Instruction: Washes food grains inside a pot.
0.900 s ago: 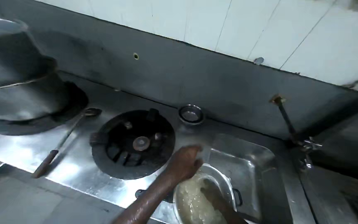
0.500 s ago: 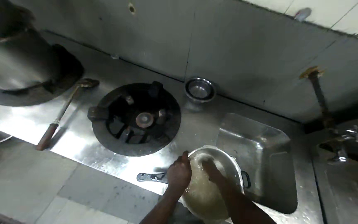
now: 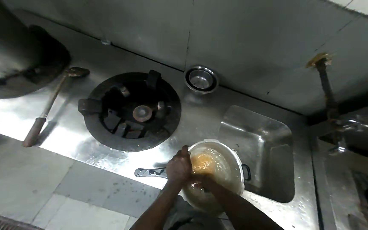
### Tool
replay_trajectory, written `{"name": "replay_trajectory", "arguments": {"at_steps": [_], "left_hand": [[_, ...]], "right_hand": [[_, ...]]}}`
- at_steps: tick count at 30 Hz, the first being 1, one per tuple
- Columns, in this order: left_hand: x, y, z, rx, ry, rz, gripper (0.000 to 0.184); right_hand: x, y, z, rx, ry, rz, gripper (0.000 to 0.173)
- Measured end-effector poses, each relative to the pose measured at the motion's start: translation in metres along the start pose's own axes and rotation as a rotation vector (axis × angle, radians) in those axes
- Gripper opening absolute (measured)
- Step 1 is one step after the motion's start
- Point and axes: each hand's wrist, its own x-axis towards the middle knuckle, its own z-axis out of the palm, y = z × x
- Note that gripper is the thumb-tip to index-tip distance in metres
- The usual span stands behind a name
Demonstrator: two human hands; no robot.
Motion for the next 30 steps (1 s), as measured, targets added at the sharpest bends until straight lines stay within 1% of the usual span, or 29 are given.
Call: {"name": "replay_trajectory", "arguments": {"at_steps": [2, 3, 5, 6, 9, 11, 13, 16, 18, 20, 22, 24, 25, 27, 28, 30], "left_hand": [[-0.001, -0.001, 0.002, 0.001, 0.026, 0.021, 0.039], [-0.001, -0.002, 0.003, 0.0, 0.052, 0.035, 0.039], [-0.002, -0.004, 0.006, 0.001, 0.088, 0.056, 0.038], [-0.003, -0.005, 0.006, 0.0, 0.093, 0.06, 0.038], [-0.006, -0.006, 0.006, -0.032, 0.097, 0.068, 0.038], [-0.007, -0.006, 0.005, -0.042, 0.106, 0.079, 0.039], [-0.007, -0.006, 0.004, -0.035, 0.109, 0.081, 0.038], [-0.001, -0.001, 0.0, 0.016, 0.068, 0.024, 0.038], [0.001, -0.001, 0.0, 0.033, 0.061, 0.015, 0.037], [0.0, 0.0, 0.0, 0.027, 0.068, 0.02, 0.037], [0.0, -0.001, 0.001, 0.024, 0.087, 0.025, 0.036], [0.0, -0.002, 0.003, 0.028, 0.084, 0.022, 0.036], [0.0, -0.003, 0.004, 0.028, 0.09, 0.027, 0.036], [0.0, -0.003, 0.005, 0.032, 0.105, 0.025, 0.036], [0.0, -0.002, 0.005, 0.033, 0.105, 0.02, 0.036], [-0.001, 0.0, 0.004, 0.038, 0.095, 0.012, 0.037]], "right_hand": [[-0.004, 0.014, 0.0, 0.004, -0.029, 0.068, 0.04], [-0.006, 0.013, -0.002, -0.067, -0.054, 0.083, 0.041], [0.001, 0.008, -0.005, -0.249, -0.11, 0.028, 0.05], [0.004, 0.009, -0.006, -0.26, -0.1, -0.017, 0.052], [0.002, -0.002, -0.013, -0.167, 0.016, -0.167, 0.045], [0.003, -0.016, -0.018, -0.169, 0.127, -0.155, 0.041], [0.003, -0.033, -0.025, -0.29, 0.214, -0.104, 0.044], [0.012, -0.047, -0.034, -0.491, 0.31, -0.185, 0.036], [0.024, -0.051, -0.042, -0.635, 0.307, -0.209, 0.035], [0.036, -0.049, -0.046, -0.712, 0.311, -0.166, 0.032], [0.043, -0.041, -0.048, -0.679, 0.312, -0.1, 0.031], [0.042, -0.031, -0.045, -0.652, 0.333, -0.037, 0.034], [0.041, -0.024, -0.041, -0.65, 0.352, -0.021, 0.036], [0.039, -0.009, -0.036, -0.649, 0.367, 0.014, 0.034], [0.036, -0.005, -0.034, -0.646, 0.348, 0.046, 0.034], [0.027, -0.002, -0.03, -0.678, 0.251, 0.106, 0.032]]}}
